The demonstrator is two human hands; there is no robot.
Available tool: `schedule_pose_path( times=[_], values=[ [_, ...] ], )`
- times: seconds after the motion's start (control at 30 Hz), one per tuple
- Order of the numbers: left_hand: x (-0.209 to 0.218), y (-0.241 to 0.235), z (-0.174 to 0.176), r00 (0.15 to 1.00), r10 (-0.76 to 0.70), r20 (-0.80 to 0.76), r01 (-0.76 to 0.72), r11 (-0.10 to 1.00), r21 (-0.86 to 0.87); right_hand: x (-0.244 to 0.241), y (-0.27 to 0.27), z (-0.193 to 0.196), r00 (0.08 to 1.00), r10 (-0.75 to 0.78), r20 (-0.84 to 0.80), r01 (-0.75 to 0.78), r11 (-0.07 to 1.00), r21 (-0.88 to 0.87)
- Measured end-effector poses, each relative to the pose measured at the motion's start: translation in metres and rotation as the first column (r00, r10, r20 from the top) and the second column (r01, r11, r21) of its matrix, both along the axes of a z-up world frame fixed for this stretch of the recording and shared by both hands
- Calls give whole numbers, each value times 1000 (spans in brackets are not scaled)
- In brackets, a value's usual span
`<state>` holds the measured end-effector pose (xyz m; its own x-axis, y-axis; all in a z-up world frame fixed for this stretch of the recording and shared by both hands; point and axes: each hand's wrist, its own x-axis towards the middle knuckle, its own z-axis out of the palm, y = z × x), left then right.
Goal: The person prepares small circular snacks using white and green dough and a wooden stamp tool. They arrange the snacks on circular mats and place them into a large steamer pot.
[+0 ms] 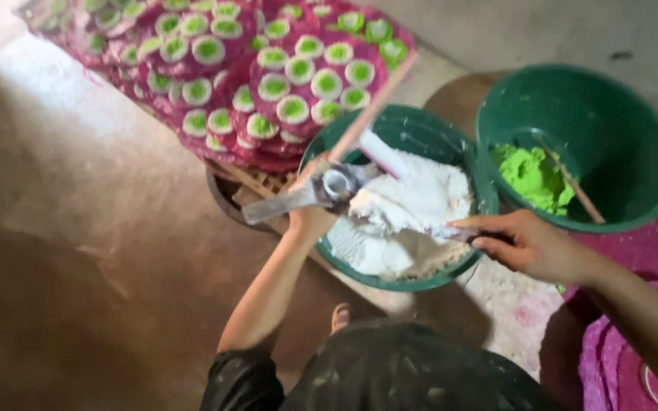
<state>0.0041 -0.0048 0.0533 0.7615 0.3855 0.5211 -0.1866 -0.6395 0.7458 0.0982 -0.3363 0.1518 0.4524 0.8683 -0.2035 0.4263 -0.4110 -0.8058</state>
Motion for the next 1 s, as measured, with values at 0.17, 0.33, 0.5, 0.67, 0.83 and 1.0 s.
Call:
schedule_pose_path(
  times=[0.17, 0.33, 0.5, 0.67, 0.83, 1.0],
  values=[
    [-10, -12, 35, 987, -161, 2, 157, 967, 200, 34, 23, 59, 992, -50, -118, 27, 981, -192],
    [9, -15, 38, 974, -144, -173, 202, 899, 388, 42, 69, 78, 692, 284, 663, -16, 925, -379],
    [8, -35, 17, 939, -73, -337, 138, 975, 172, -8, 108, 44, 273, 365, 890, -156, 930, -334],
    [-1, -14, 20, 874, -72, -480, 104, 994, 41, -6, 70, 71, 501, 279, 819, 14, 944, -330],
    [4, -3, 37, 978, -56, -203, 71, 995, 71, 19, 46, 110, 414, 489, 767, 115, 808, -578],
    [9, -33, 36, 952, -212, -222, 229, 972, 56, 7, 77, 97, 494, 460, 738, -43, 861, -507]
  ],
)
